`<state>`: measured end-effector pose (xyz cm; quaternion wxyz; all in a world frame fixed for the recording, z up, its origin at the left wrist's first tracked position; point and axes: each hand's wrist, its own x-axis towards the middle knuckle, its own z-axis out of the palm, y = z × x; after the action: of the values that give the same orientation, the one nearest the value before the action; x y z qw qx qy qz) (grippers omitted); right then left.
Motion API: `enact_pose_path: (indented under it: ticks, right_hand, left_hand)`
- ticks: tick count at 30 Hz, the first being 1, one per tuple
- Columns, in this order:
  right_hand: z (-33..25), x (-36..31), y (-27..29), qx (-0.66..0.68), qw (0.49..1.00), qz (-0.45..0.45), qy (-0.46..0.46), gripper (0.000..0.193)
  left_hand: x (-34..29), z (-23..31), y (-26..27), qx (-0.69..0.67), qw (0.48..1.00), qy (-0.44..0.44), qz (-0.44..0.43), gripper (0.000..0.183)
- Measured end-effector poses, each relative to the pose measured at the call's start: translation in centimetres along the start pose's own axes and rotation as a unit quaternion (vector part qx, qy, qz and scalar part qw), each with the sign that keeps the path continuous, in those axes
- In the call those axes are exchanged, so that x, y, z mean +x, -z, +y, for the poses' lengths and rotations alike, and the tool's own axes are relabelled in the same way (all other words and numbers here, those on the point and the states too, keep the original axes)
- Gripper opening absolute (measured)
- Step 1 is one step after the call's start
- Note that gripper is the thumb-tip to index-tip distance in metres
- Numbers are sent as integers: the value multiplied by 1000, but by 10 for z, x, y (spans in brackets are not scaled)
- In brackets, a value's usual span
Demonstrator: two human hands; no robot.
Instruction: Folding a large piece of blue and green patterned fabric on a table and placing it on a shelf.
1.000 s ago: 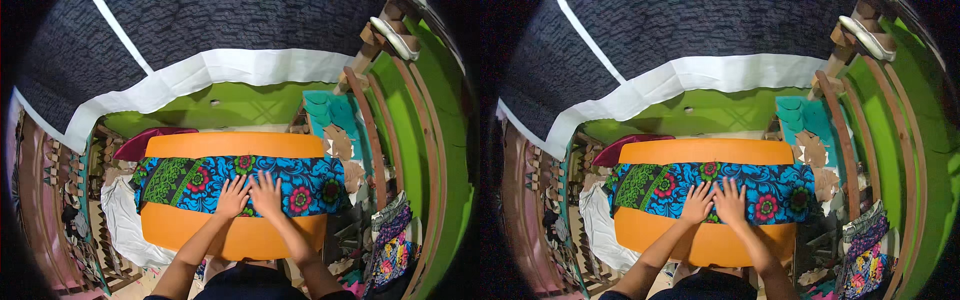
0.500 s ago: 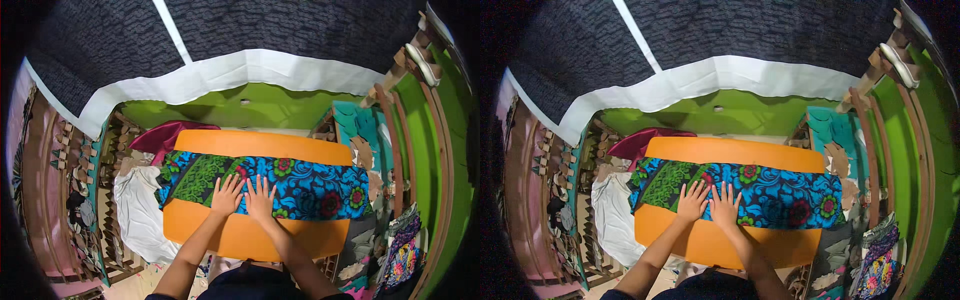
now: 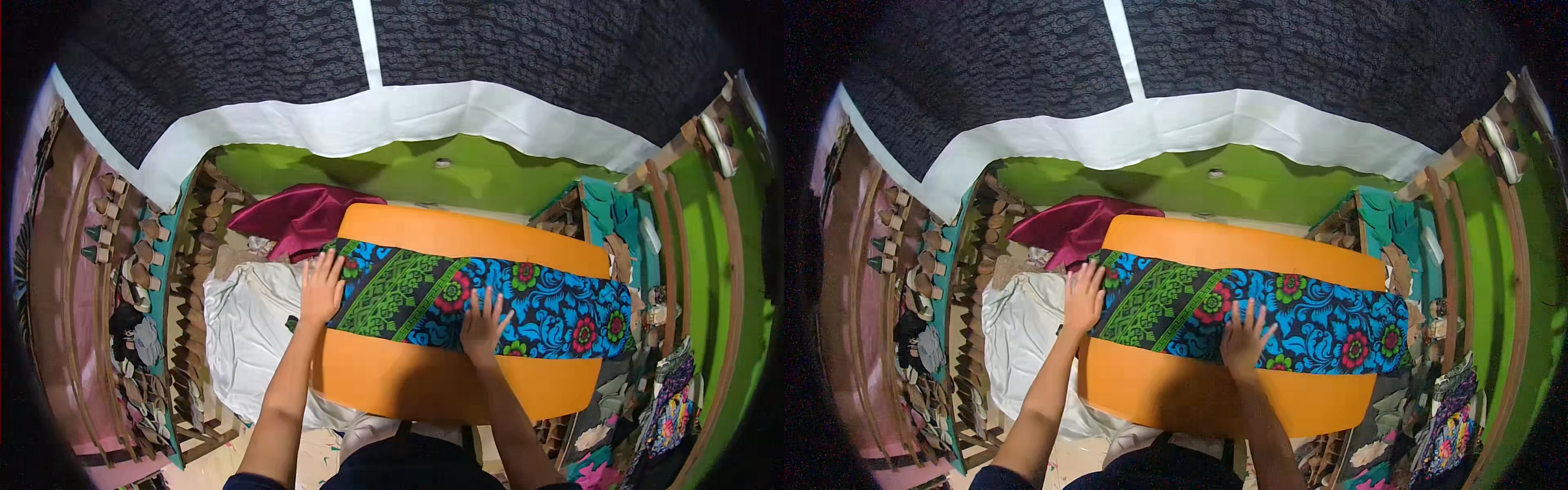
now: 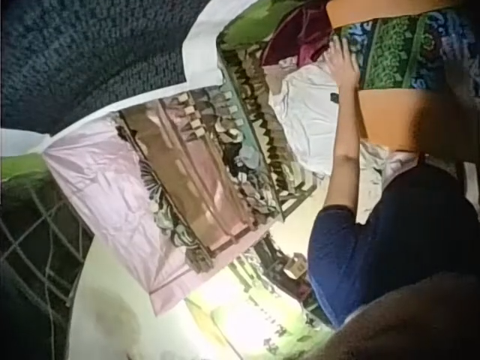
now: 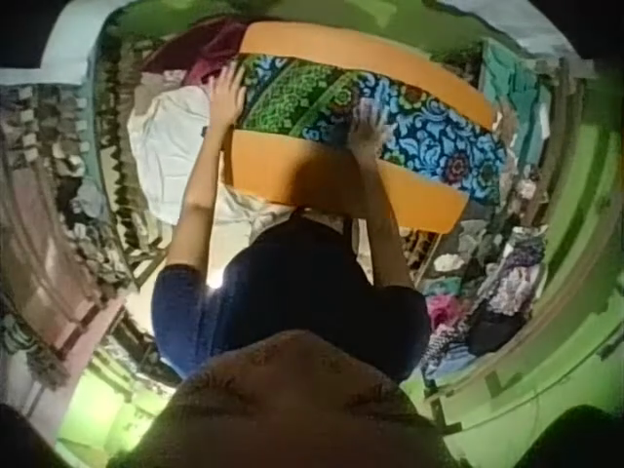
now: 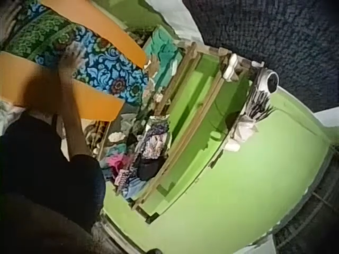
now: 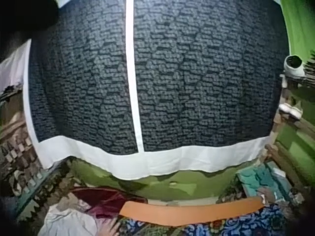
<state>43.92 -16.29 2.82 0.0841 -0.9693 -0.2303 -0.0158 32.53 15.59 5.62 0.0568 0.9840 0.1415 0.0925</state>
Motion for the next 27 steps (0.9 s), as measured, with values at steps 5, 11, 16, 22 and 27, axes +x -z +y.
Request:
enact_pose_path:
  ticks: [5, 11, 16, 22, 27]
  right_hand:
    - [-72, 0, 7, 63, 998, -3, 26, 48]
    - [-130, -12, -1, 87, 984, -3, 152, 46]
    - [-139, -13, 1, 91, 986, -28, 134, 49]
    - [-180, -7, 20, 188, 948, -40, 255, 58]
    - [-217, 3, 20, 389, 872, -38, 296, 51]
  left_hand:
    - [-45, 31, 18, -105, 976, 140, 130, 51]
    - [-100, 40, 15, -93, 971, 209, 75, 56]
    - [-102, 7, 6, -18, 973, 228, -24, 44]
    - [-89, 9, 24, 27, 987, 150, 57, 31]
    - [-79, 10, 30, 17, 989, 2, 145, 31]
